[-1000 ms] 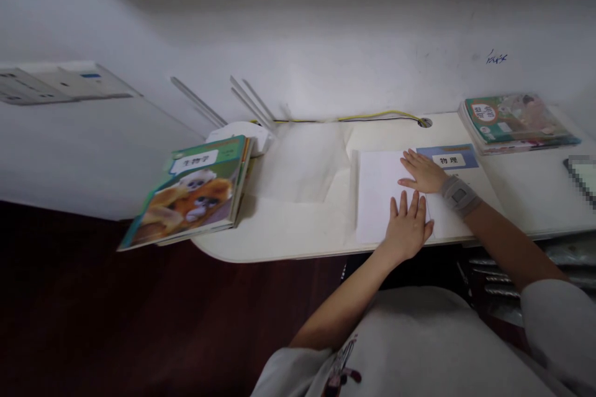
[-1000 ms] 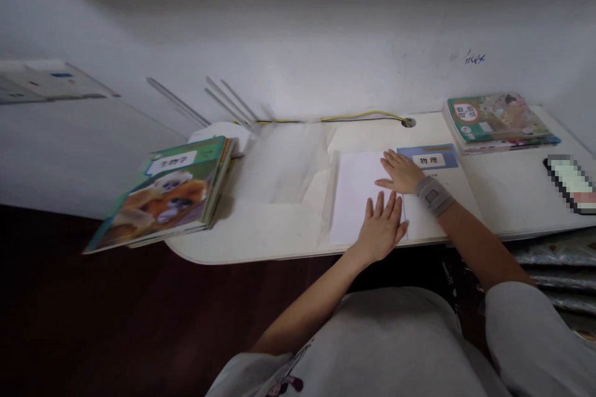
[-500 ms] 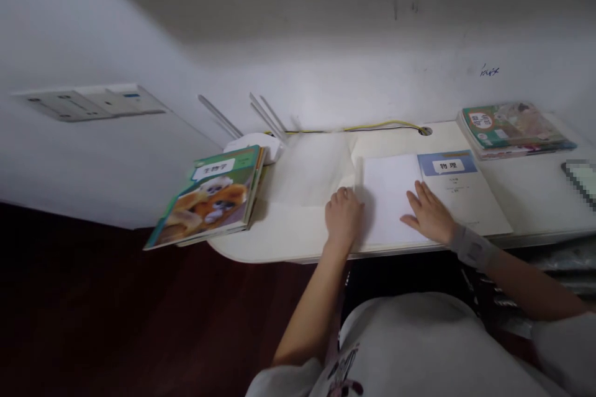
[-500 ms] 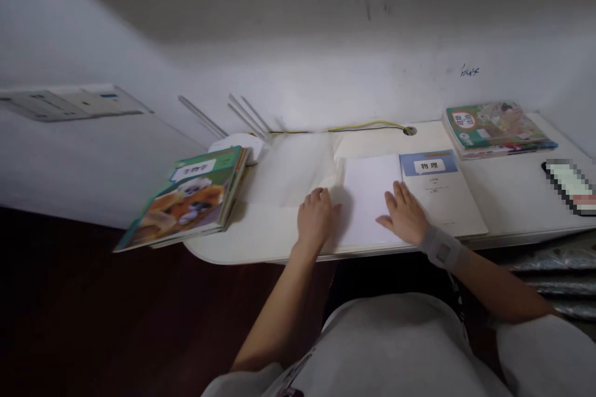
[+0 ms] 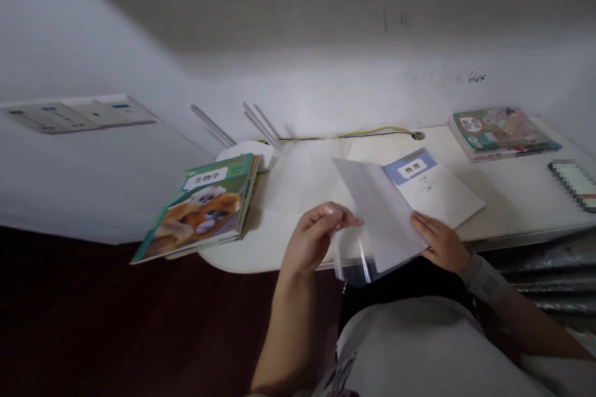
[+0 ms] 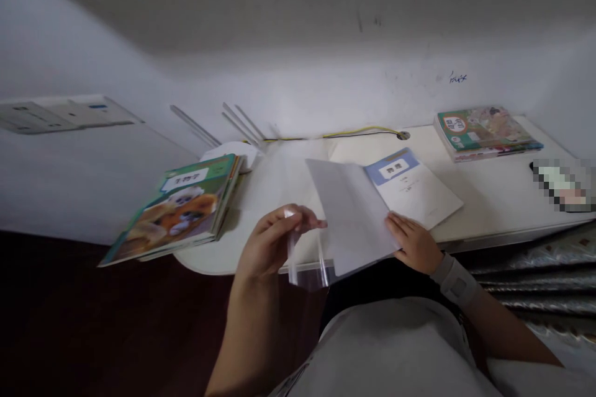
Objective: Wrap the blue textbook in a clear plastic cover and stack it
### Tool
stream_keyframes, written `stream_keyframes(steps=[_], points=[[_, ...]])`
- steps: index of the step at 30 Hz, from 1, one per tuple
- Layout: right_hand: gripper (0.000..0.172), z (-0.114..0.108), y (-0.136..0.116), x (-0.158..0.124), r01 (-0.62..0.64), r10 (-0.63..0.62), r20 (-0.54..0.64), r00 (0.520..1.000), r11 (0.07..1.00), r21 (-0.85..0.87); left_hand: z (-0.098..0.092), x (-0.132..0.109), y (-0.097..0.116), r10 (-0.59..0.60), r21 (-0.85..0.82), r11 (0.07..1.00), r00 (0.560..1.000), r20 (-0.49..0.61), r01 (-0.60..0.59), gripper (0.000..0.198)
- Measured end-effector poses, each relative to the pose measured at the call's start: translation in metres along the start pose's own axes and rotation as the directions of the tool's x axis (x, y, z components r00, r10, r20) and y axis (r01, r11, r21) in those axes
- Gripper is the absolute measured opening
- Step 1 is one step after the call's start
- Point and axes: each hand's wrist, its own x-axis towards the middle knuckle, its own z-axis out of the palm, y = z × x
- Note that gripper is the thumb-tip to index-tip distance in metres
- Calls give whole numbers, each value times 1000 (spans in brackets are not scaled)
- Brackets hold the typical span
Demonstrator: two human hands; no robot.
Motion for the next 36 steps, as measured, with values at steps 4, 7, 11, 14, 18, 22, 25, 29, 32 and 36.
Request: stream_keyframes(steps=[4, 7, 11, 14, 18, 22, 25, 29, 32, 36], points=[[48, -23, 23, -6, -74, 72, 18, 997, 961, 268, 27, -13, 18, 206, 202, 942, 936, 285, -269, 24], [37, -41, 42, -11, -318, 364, -45, 930, 863, 393, 48, 1, 11, 230, 481, 741, 850, 473, -468, 34], [47, -52, 68, -15, -610, 696, -28, 718, 647, 458, 60, 41, -34, 207, 858, 233, 885, 416, -458, 56], [64, -47, 81, -13, -663, 751, -120, 649, 636, 395, 56, 70, -74, 160, 957, -22, 944, 290, -290, 67], [77, -37, 91, 3, -658, 673, -237, 701, 738, 151, 41, 93, -104, 3, 969, -47, 970, 242, -242, 66], [62, -39, 106, 31, -652, 655, -162, 738, 754, 77, 21, 116, -109, 99, 976, 172, 988, 120, -136, 66], [39, -46, 116, 49, -604, 619, -204, 758, 785, 136, 4, 142, -107, 151, 817, 576, 982, -113, 5, 61], [37, -50, 121, 62, -532, 644, -181, 743, 734, 422, -12, 167, -103, 44, 465, 879, 950, -310, 111, 55], [44, -45, 123, 64, -514, 727, -129, 675, 588, 625, -17, 170, -102, 39, 387, 916, 939, -341, 103, 56], [40, -39, 127, 66, -486, 746, -157, 647, 562, 670, -19, 164, -104, -17, 263, 958, 936, -352, 116, 55]])
